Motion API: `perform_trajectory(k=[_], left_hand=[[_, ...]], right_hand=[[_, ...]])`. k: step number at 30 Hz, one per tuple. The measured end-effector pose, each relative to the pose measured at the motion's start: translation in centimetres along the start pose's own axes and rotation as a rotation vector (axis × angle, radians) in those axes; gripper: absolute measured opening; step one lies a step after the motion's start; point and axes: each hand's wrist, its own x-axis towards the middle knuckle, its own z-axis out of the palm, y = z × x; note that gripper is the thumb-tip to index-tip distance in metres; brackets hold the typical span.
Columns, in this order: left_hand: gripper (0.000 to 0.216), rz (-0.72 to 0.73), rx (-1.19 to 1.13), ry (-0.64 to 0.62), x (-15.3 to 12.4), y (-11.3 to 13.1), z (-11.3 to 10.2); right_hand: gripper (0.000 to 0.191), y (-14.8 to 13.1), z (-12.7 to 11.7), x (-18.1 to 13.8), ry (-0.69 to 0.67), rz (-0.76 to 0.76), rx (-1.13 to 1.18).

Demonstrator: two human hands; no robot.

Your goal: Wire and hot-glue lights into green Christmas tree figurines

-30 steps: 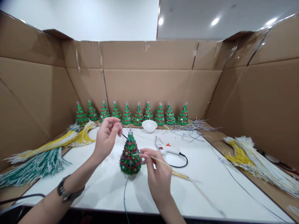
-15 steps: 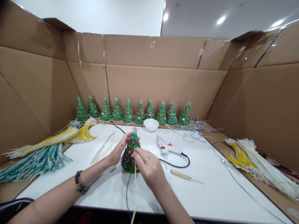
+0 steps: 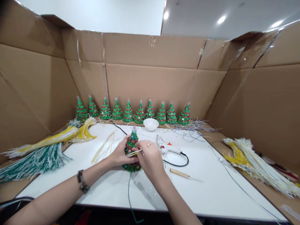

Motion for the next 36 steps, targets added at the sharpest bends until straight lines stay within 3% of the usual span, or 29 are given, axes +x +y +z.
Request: perform_trajectory(k=[6,10,12,13,16,19,20,23,26,28,31,34,36], left_hand=[[0.077,-0.048,-0.02,0.073,0.1,0.6,0.1],[0.072,-0.022,-0.015,0.129,0.2,0.9,0.0],[0.071,-0.018,-0.02,0.154,0.3,1.0,-0.1],[0.073,-0.02,-0.027,0.171,0.4,1.1,-0.2],[0.078,-0.03,-0.056,0.236,0.5,1.4,-0.3],[0.074,-0.049,-0.093,0.247,0.5,2.0,-0.3],[0.072,-0.052,-0.101,0.24,0.5,2.2,-0.3],[0.069,-0.043,-0.085,0.232,0.3,3.0,-0.4],[0.066,-0.049,-0.064,0.224,0.1,3.6,-0.5],[0.067,-0.062,-0.061,0.224,0.1,3.8,-0.6],[0.068,-0.041,-0.059,0.243,0.1,3.7,-0.6],[0.068,-0.016,-0.057,0.265,0.1,3.5,-0.7],[0.07,-0.022,-0.054,0.277,0.2,3.4,-0.8]], right_hand=[[0.012,-1.1,-1.2,-0.2,0.053,0.177,0.242],[0.019,-1.5,-2.1,1.4,-0.128,0.181,0.281],[0.008,-1.8,-2.5,1.8,-0.194,0.2,0.338],[0.004,-2.0,-2.8,1.9,-0.177,0.207,0.374],[0.024,-2.6,-3.2,1.3,0.017,0.162,0.445],[0.007,-2.8,-3.1,1.0,0.207,0.048,0.359],[0.01,-2.8,-2.9,1.1,0.238,0.012,0.315],[0.014,-2.8,-2.1,1.9,0.221,-0.052,0.212],[0.009,-3.1,-1.8,2.5,0.189,0.005,0.201],[0.017,-3.4,-2.0,2.6,0.235,0.039,0.234],[0.009,-3.8,-2.3,2.8,0.287,-0.014,0.252],[0.017,-3.7,-2.3,3.2,0.169,-0.02,0.24],[0.009,-3.6,-2.4,3.1,0.128,0.029,0.246]])
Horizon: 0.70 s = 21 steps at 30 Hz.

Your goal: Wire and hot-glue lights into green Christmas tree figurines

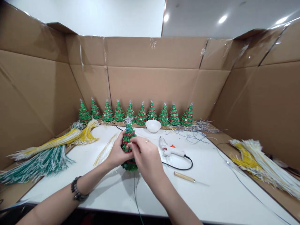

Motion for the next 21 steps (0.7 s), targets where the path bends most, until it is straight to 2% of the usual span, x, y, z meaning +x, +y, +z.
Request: perform_trajectory(k=[3,6,7,10,12,18,21], left_hand=[[0.075,-0.043,-0.038,0.04,0.2,0.1,-0.1],[0.07,-0.141,-0.221,0.13,0.6,0.3,-0.1],[0.067,-0.194,-0.332,0.174,0.7,0.4,-0.1],[0.058,-0.347,-0.631,0.29,1.1,0.4,0.0],[0.053,-0.397,-0.706,0.319,1.3,0.3,0.0],[0.052,-0.47,-0.793,0.328,1.2,0.6,0.0],[0.053,-0.544,-0.86,0.28,0.9,1.1,0.1]], right_hand=[[0.023,-0.4,0.0,-1.8,0.17,0.06,0.04],[0.014,-1.3,0.7,-5.1,0.393,0.135,0.146],[0.013,-1.7,1.1,-6.2,0.42,0.166,0.183],[0.015,-2.4,2.3,-8.3,0.362,0.197,0.193],[0.018,-2.4,3.1,-8.7,0.287,0.176,0.139],[0.029,-0.3,5.4,-8.0,0.165,0.13,0.044],[0.04,0.5,5.9,-7.4,0.03,0.065,0.068]])
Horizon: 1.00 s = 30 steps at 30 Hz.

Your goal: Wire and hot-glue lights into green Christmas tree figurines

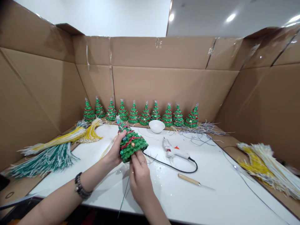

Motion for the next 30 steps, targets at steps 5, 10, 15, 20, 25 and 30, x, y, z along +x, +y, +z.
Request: perform_trajectory(k=[5,10,15,20,25,30], left_hand=[[0.051,-0.093,-0.072,-0.041,-0.6,0.0,0.2],[0.056,-0.014,-0.062,-0.071,-0.7,-0.2,0.3],[0.062,0.03,-0.034,-0.108,-0.7,-0.6,0.1],[0.061,0.021,0.034,-0.157,-0.7,-1.1,-0.3],[0.061,0.003,0.063,-0.156,-0.6,-1.3,-0.5],[0.061,-0.011,0.069,-0.164,-0.6,-1.4,-0.5]], right_hand=[[0.05,0.3,-0.4,0.9,-0.155,-0.061,0.011],[0.054,1.4,-0.7,1.1,-0.226,-0.039,0.02],[0.065,2.3,-1.1,1.5,-0.322,-0.086,0.024],[0.065,1.8,-1.9,1.6,-0.437,-0.02,0.085],[0.064,1.5,-2.3,1.3,-0.531,0.117,0.132],[0.062,1.2,-2.3,1.3,-0.567,0.183,0.164]])
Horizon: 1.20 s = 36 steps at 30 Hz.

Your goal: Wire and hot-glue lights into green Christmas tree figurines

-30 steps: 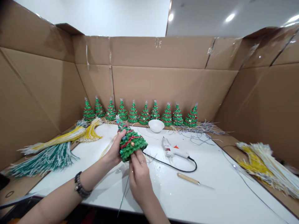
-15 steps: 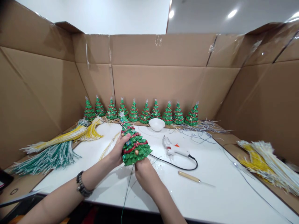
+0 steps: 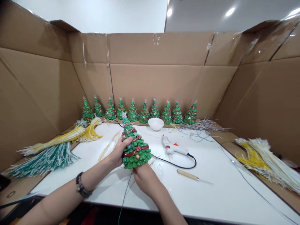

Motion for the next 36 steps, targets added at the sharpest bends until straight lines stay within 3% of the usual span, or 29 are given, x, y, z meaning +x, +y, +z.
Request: perform_trajectory(k=[7,18,23,31,36], left_hand=[[0.059,0.006,0.015,-0.01,-0.1,0.2,0.1],[0.062,0.02,-0.003,-0.012,-0.3,0.3,0.5],[0.059,0.014,-0.025,0.033,-0.3,0.2,0.6],[0.046,-0.034,-0.115,0.054,0.3,1.8,0.3],[0.043,-0.118,-0.169,0.073,0.8,2.7,-0.1]], right_hand=[[0.06,0.2,-0.2,-0.2,-0.043,-0.002,-0.003],[0.05,1.2,0.5,-0.6,0.122,-0.092,-0.113],[0.038,0.9,0.6,-0.5,0.253,-0.174,-0.109],[0.025,-1.5,1.1,-1.6,0.56,-0.161,-0.019],[0.02,-3.6,0.4,-2.5,0.588,-0.117,-0.044]])
